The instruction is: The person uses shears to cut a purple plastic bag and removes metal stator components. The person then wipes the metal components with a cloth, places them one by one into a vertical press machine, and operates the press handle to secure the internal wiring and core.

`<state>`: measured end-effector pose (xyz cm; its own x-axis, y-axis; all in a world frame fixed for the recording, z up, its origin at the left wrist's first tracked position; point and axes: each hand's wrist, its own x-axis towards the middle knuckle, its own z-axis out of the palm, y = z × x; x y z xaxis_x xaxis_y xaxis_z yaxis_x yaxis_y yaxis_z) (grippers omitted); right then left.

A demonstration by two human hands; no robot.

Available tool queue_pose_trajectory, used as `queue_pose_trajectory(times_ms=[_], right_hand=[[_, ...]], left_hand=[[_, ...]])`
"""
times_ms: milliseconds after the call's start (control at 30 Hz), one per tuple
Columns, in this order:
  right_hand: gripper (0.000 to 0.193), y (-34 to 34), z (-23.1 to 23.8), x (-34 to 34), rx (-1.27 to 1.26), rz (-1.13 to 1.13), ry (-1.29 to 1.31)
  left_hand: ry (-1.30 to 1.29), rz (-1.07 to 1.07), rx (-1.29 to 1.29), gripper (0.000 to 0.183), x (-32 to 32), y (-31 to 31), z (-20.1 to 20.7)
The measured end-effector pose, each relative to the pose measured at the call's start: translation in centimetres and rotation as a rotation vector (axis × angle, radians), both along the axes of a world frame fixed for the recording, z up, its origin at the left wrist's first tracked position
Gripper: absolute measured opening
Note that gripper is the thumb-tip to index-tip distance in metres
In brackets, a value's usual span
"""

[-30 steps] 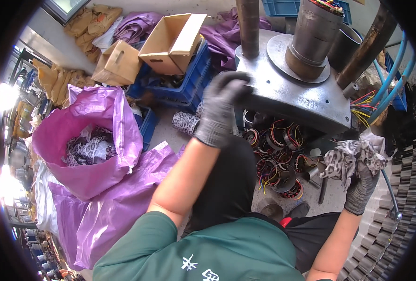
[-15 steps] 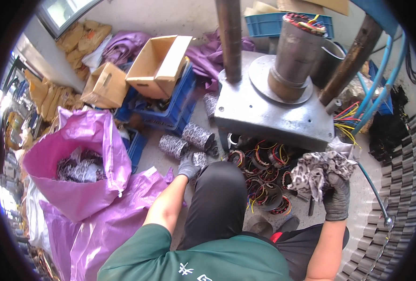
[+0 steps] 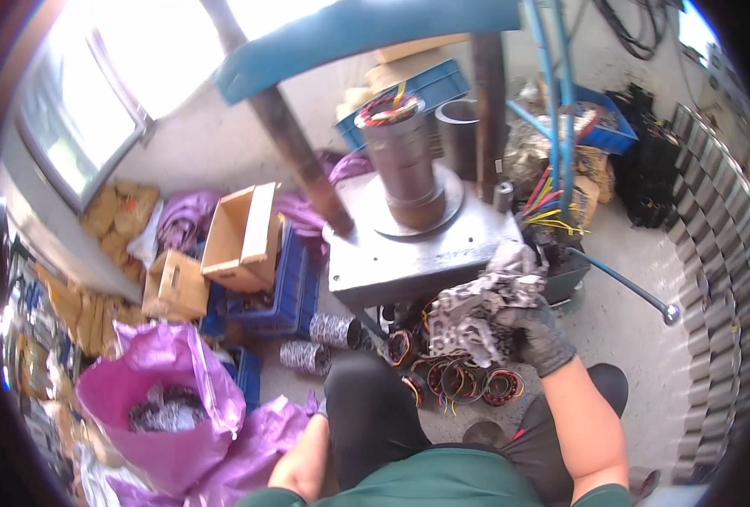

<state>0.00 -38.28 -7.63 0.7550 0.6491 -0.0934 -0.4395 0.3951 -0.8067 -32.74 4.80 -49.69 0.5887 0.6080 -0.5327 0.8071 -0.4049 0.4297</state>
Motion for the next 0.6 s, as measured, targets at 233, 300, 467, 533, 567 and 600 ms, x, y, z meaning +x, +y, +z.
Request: queue_pose_trajectory(times_ms=[233, 300, 467, 533, 567, 600], right_hand=[[0.052, 1.0, 0.4, -0.4, 0.250, 0.177, 0.130], [0.052, -1.6, 0.1, -0.3, 0.247, 0.106, 0.123], [0.060, -2.3, 3.0, -1.1, 0.328, 0.186, 0.144], [0.061, -2.5, 2.7, -1.3, 0.298, 0.193, 0.092], [0.062, -2.6, 2.7, -1.4, 0.271, 0.205, 0.033], [0.063, -2.8, 3.3, -1.7, 0.241, 0.205, 0.008]], left_hand=[[-0.790, 0.911, -0.445, 0.049, -6.5, 9.2, 10.5], [-1.299, 0.577, -0.374, 0.058, 2.9, 0.2, 26.3], [-1.548, 0.445, -0.656, 0.050, 8.1, -4.9, 43.2], [-1.521, 0.355, -0.577, 0.043, 10.8, -8.7, 46.2], [-1.470, 0.264, -0.526, 0.041, 12.4, -10.6, 47.3], [-1.445, 0.239, -0.599, 0.042, 14.4, -12.8, 47.9]])
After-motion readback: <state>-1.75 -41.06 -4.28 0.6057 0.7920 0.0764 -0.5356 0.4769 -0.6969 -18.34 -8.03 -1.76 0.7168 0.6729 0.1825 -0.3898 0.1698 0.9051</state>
